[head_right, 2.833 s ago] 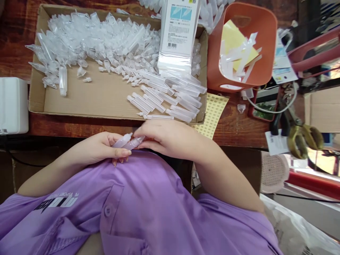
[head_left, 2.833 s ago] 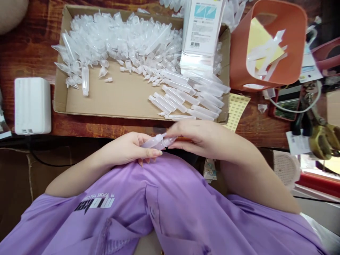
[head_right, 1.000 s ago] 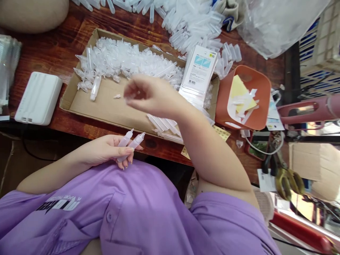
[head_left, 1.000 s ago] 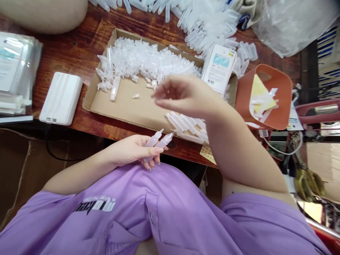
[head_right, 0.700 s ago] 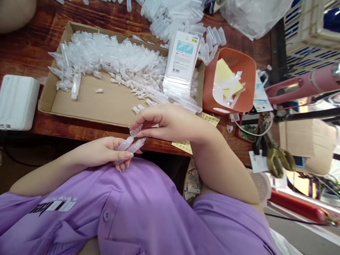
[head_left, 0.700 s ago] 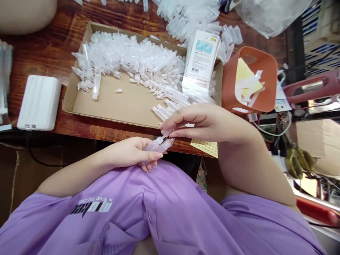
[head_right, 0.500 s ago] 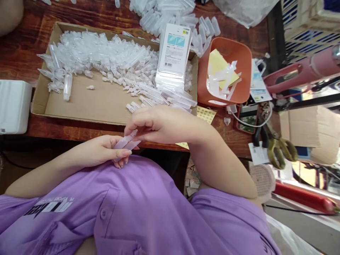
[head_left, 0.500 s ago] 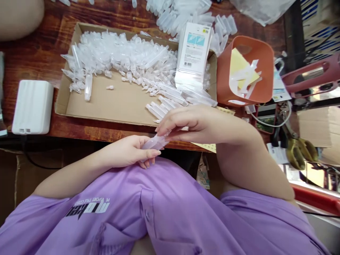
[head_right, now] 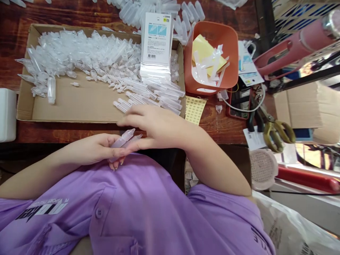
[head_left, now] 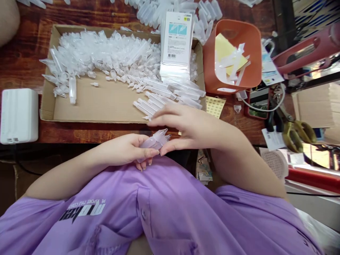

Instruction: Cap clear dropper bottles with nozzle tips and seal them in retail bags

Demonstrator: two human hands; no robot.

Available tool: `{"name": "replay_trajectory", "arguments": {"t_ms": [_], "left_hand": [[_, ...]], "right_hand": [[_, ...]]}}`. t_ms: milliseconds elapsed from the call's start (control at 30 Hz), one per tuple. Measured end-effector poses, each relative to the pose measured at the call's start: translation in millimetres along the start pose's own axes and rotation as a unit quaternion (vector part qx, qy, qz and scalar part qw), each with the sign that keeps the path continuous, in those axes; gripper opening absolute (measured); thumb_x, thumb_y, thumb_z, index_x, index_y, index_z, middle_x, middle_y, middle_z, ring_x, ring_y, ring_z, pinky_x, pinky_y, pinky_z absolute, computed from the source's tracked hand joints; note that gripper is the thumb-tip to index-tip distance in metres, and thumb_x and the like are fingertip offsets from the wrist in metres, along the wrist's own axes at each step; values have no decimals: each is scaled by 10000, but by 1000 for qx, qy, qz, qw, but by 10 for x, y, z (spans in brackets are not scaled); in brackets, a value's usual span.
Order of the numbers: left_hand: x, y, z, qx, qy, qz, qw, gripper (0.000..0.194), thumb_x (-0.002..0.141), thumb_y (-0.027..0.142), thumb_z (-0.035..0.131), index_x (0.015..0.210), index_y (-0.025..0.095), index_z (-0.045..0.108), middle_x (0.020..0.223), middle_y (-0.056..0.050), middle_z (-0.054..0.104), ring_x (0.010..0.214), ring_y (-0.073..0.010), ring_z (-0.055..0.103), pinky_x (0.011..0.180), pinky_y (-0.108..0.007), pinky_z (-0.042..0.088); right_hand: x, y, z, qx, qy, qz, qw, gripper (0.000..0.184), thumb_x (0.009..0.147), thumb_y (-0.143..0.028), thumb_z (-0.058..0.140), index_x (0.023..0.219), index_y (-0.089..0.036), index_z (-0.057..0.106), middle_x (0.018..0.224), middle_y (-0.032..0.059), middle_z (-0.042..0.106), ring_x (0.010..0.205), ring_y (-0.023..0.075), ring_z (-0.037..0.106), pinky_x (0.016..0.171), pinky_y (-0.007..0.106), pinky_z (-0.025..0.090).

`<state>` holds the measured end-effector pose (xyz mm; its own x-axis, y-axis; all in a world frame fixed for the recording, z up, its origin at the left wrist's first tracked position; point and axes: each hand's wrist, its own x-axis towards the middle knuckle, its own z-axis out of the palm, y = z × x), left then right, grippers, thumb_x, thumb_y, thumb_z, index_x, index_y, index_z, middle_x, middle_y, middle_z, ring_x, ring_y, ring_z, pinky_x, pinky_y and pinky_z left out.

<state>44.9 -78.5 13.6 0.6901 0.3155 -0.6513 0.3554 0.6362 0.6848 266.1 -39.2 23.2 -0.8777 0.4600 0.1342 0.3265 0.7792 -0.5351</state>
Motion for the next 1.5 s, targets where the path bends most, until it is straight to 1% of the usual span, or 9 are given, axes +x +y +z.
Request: {"name": "replay_trajectory", "arguments": {"t_ms": [167,467,667,800,933,1100,1333,1433,1500], "left_hand": [[42,44,21,26,-70,-20,997,382,838,505,675,759,140,592,675,12,616,569,-77,570,599,-215,494],[116,112,75,39,-96,-43,994,431,800,560,693,748,150,571,682,13,603,581,-85,579,596,-209,495],[142,156,116,60,-93,-51,993,401,823,529,673,732,155,563,677,10,602,578,-88,572,607,-215,494],[172,177,153,71,-72,-41,994,405,822,541,665,733,163,551,672,14,598,583,-97,577,606,-226,496],[227,177,175,98,-60,-41,993,469,805,615,641,724,164,542,660,12,596,576,-105,576,617,-250,506],[263,198,193,89,-64,-32,993,464,810,608,638,712,169,525,642,23,575,557,-102,561,592,-242,491],[272,258,273,191,-18,-32,981,416,853,578,585,718,195,494,616,27,572,539,-122,542,578,-258,449],[249,359,261,203,2,47,978,361,910,509,515,738,191,518,668,8,593,620,-132,566,653,-265,466],[241,450,242,189,52,138,971,308,929,454,499,804,180,564,779,-14,631,751,-149,604,760,-275,481]], "right_hand": [[-96,-41,0,4,11,-14,1000,490,1030,-444,368,842,-141,703,859,88,674,808,169,612,765,323,474],[-258,-75,79,39,1,25,999,537,1009,-545,349,941,-136,691,975,116,707,899,191,643,774,326,489],[-315,-88,54,63,16,30,997,421,1017,-441,420,868,-149,686,882,79,702,828,158,640,745,288,492],[-353,-90,95,77,45,15,996,354,989,-450,489,1004,-144,667,1073,114,687,971,171,636,823,294,499],[-393,-84,157,19,46,52,997,393,1030,-372,388,858,-144,659,808,78,672,773,165,606,726,300,469],[-466,-77,169,33,62,44,997,316,988,-411,493,995,-134,644,975,111,680,903,184,614,807,302,474],[-484,-88,197,21,70,52,996,403,1030,-377,368,771,-166,593,745,56,611,724,157,543,708,290,430],[-491,-62,311,133,201,132,961,466,991,-587,343,1002,-198,599,955,82,652,925,189,617,849,332,473],[-466,-39,464,232,338,215,886,610,943,-719,219,1223,-246,487,1109,98,627,1014,198,635,871,342,505]]}}
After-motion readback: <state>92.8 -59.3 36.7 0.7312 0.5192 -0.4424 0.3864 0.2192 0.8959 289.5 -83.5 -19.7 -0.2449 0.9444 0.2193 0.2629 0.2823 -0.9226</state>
